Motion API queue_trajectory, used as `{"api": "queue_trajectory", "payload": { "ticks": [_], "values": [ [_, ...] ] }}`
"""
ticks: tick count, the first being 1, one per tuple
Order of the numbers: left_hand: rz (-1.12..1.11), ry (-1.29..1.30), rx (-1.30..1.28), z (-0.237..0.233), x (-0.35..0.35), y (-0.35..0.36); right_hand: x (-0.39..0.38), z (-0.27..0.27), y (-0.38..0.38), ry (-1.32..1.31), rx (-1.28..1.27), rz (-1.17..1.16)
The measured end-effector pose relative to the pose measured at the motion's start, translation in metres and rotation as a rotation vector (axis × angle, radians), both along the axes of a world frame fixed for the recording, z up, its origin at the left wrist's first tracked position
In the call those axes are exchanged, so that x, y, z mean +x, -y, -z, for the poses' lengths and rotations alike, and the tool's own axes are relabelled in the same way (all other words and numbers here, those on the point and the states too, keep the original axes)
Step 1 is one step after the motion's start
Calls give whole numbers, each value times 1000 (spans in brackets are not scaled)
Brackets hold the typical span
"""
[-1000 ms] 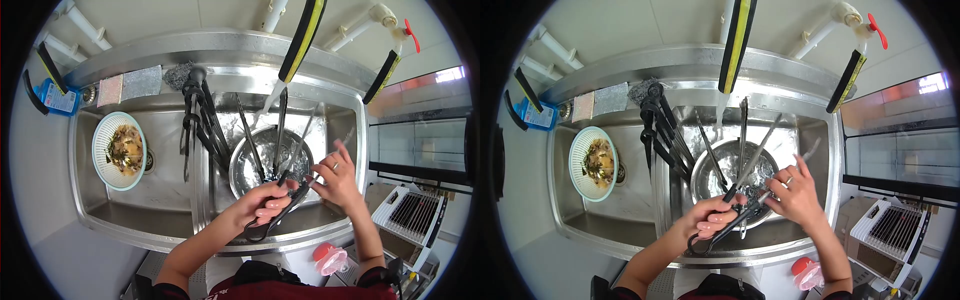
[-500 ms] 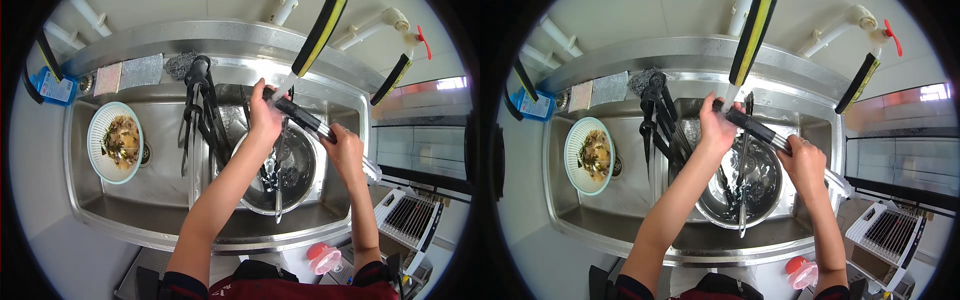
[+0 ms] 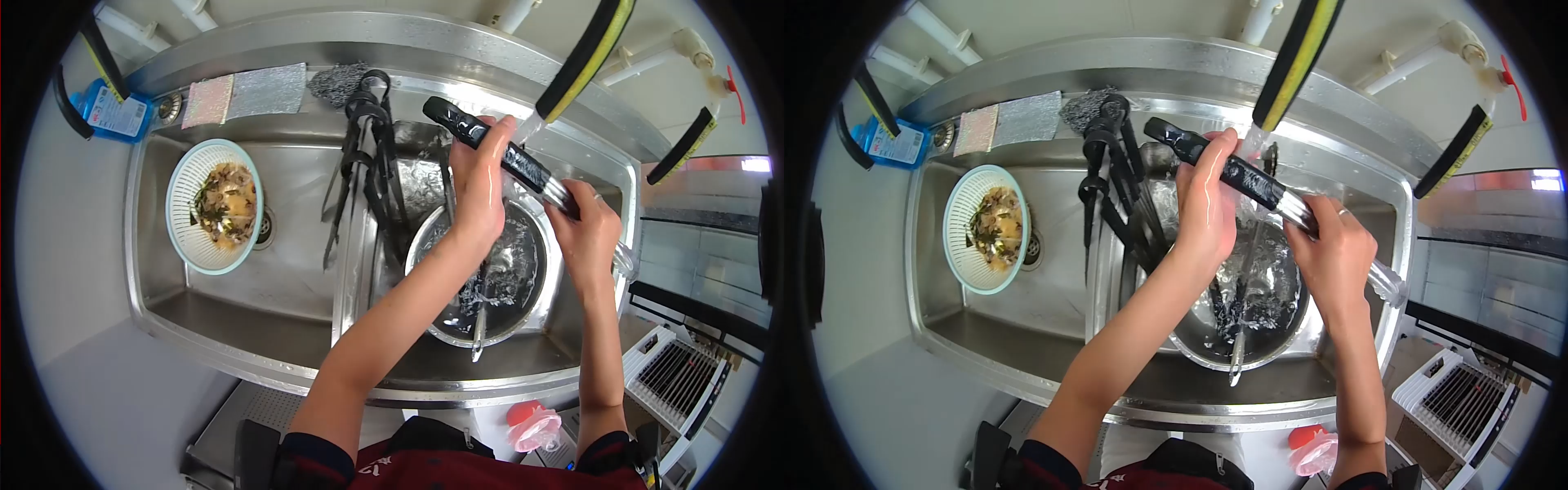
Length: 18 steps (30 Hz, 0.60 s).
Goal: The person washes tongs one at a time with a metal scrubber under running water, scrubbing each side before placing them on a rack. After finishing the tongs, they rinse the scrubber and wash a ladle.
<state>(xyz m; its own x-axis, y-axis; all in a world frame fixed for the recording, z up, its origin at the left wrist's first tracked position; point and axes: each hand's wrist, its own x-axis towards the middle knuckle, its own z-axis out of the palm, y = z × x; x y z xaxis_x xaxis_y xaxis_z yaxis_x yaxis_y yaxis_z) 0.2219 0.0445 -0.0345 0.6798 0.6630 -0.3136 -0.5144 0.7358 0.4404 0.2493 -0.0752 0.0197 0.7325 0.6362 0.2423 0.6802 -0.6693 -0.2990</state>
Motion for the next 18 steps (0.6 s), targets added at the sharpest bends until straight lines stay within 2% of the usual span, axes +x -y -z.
{"api": "queue_trajectory", "payload": {
  "ticks": [3, 5, 6, 7, 8, 9, 12, 14, 16, 18],
  "values": [
    [53, -15, 207, -48, -49, -9, -25, -18, -6, -64, 117, -112],
    [22, -187, 699, -72, -90, -24, -50, -36, -14, -185, 225, -254],
    [-2, -134, 580, -97, -111, -27, -61, -46, -19, -260, 242, -336],
    [-60, 12, 636, -101, -127, -35, -73, -48, -26, -253, 311, -411],
    [-122, 175, 564, -115, -142, -45, -80, -53, -37, -336, 398, -522],
    [-200, 166, 607, -130, -157, -56, -88, -50, -47, -366, 544, -599],
    [-272, 106, 767, -160, -188, -80, -90, -45, -40, -376, 661, -582],
    [-278, 5, 868, -163, -202, -90, -87, -30, -19, -443, 680, -315],
    [-353, -200, 975, -156, -202, -93, -89, -10, 4, -544, 626, -163],
    [-287, -279, 966, -135, -193, -96, -94, 3, 20, -569, 595, -104]
  ]
}}
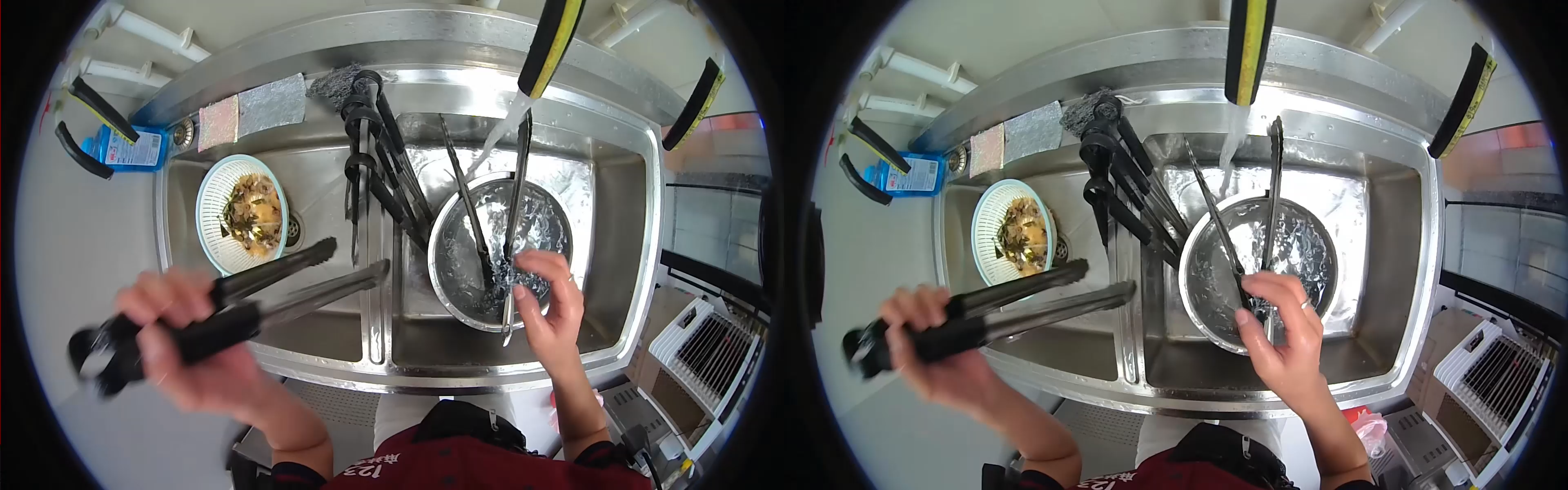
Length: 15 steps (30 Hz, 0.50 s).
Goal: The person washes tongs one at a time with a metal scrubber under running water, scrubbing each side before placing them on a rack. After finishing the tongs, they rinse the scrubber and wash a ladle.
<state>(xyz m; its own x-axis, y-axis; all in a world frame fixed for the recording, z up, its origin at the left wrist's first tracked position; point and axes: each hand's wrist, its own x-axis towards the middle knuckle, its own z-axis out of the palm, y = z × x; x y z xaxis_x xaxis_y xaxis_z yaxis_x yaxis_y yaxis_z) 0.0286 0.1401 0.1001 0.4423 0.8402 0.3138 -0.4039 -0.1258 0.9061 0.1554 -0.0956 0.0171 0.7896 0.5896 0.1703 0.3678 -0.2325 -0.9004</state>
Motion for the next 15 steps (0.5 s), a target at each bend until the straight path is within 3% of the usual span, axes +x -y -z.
{"api": "queue_trajectory", "payload": {
  "ticks": [5, 9, 10, 12, 13, 15],
  "values": [
    [-74, -346, -24, 78, 34, 10, -16, 13, 26, -114, -171, -23],
    [92, -690, -99, 137, 48, 10, -23, 18, 39, -183, -200, 22],
    [90, -691, -87, 142, 46, 8, -25, 20, 41, -184, -187, 24],
    [383, -624, -216, 144, 40, 3, -31, 26, 47, -319, -148, 50],
    [383, -629, -209, 146, 39, 1, -35, 29, 49, -323, -141, 52],
    [416, -720, 54, 147, 38, -1, -41, 34, 52, -442, -94, 72]
  ]
}}
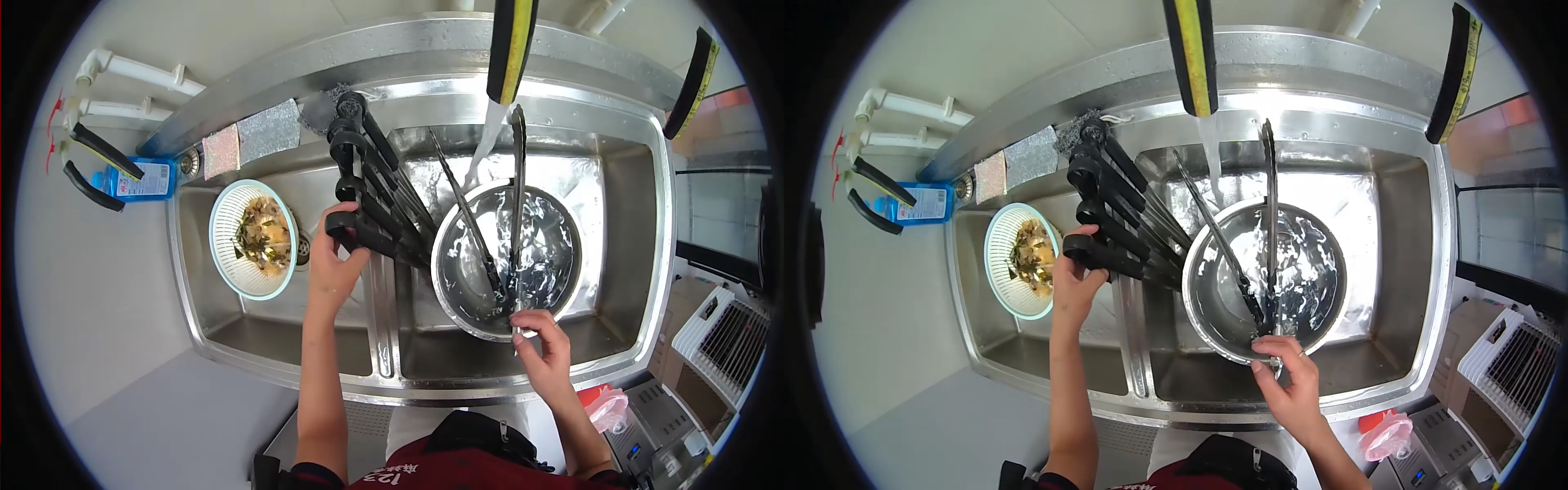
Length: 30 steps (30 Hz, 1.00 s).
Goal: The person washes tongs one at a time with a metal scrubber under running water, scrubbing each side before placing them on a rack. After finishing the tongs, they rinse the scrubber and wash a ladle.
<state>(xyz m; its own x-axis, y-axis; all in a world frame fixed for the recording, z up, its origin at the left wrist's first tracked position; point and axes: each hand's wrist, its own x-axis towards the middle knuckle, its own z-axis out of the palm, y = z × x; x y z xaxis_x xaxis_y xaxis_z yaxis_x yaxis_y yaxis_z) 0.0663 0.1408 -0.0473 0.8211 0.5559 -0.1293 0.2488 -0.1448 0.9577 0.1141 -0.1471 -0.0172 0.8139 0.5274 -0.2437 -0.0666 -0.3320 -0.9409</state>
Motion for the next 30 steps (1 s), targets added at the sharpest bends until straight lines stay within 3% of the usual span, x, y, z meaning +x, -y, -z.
{"api": "queue_trajectory", "payload": {
  "ticks": [2, 4, 5, 7, 12, 14, 18, 23, 26, 28, 30],
  "values": [
    [-20, -24, 115, -1, 4, -2, -1, -2, -1, 12, -10, -3],
    [-33, -50, 511, -1, 7, -6, -2, -3, -1, 10, -11, -15],
    [-25, -46, 509, -2, 11, -5, -1, -3, 0, 12, -13, -7],
    [-252, -114, 610, -8, 22, 0, 0, -2, 2, 34, -16, -18],
    [-172, -89, 660, -18, 43, -17, 2, -2, 8, 25, -35, -2],
    [-136, -36, 803, -30, 45, -16, 2, -2, 11, 29, -39, -2],
    [-245, 45, 848, -45, 47, -14, 5, 7, 15, 44, -76, -12],
    [-185, -11, 789, -36, 46, -18, 12, 47, 29, 43, -262, 36],
    [-152, -67, 735, -32, 44, -19, 20, 73, 45, 127, -354, 30],
    [-131, -123, 700, -34, 45, -18, 29, 84, 48, 370, -528, -48],
    [-92, -153, 672, -38, 42, -20, 39, 93, 46, 349, -584, -103]
  ]
}}
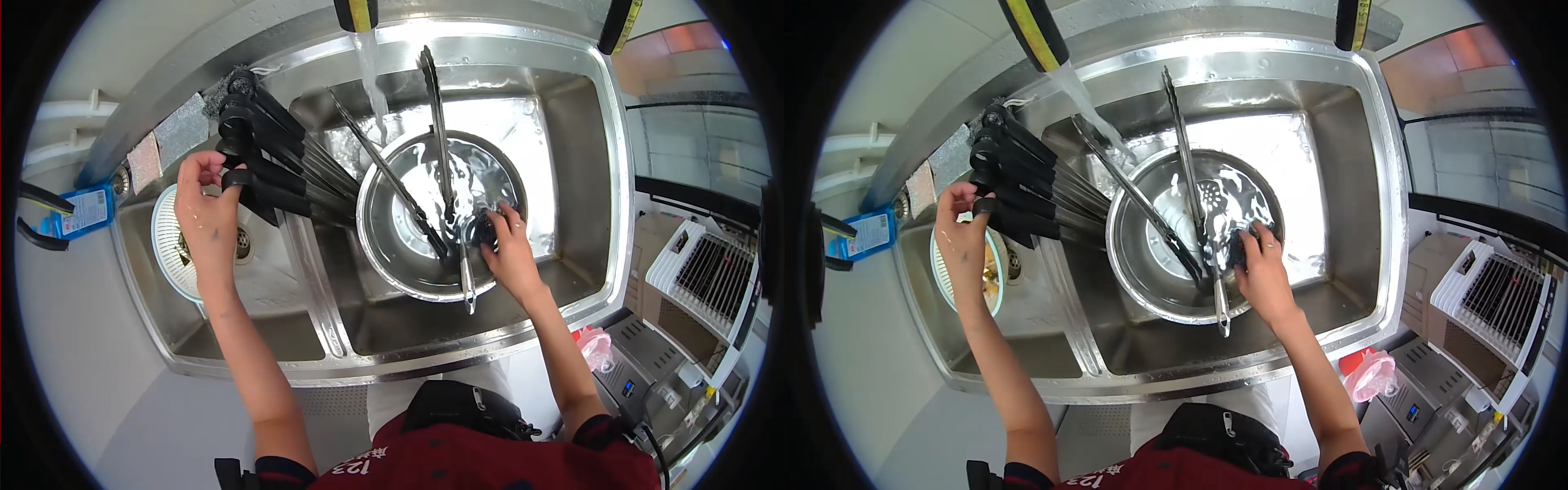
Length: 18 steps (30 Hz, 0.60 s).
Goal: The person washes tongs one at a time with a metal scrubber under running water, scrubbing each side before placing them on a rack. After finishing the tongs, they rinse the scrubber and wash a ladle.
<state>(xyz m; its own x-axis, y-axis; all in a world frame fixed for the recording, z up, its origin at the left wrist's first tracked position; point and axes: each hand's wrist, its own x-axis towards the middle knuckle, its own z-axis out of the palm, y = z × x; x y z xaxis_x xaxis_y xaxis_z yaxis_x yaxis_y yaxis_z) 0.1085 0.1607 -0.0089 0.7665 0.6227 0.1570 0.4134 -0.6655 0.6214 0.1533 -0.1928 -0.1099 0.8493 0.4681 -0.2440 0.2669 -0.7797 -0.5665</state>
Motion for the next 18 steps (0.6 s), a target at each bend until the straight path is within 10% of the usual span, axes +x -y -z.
{"api": "queue_trajectory", "payload": {
  "ticks": [8, 11, 15, 18],
  "values": [
    [106, 327, 3, -22, -39, 58, 25, 9, -17, 17, -421, -251],
    [-83, 212, -924, 27, -44, 118, 34, -19, -7, -62, -84, -2],
    [-85, -123, -968, 146, -44, 193, 34, -43, 5, -396, 467, 307],
    [23, -235, -803, 147, -21, 201, 23, -48, 4, -766, 879, 541]
  ]
}}
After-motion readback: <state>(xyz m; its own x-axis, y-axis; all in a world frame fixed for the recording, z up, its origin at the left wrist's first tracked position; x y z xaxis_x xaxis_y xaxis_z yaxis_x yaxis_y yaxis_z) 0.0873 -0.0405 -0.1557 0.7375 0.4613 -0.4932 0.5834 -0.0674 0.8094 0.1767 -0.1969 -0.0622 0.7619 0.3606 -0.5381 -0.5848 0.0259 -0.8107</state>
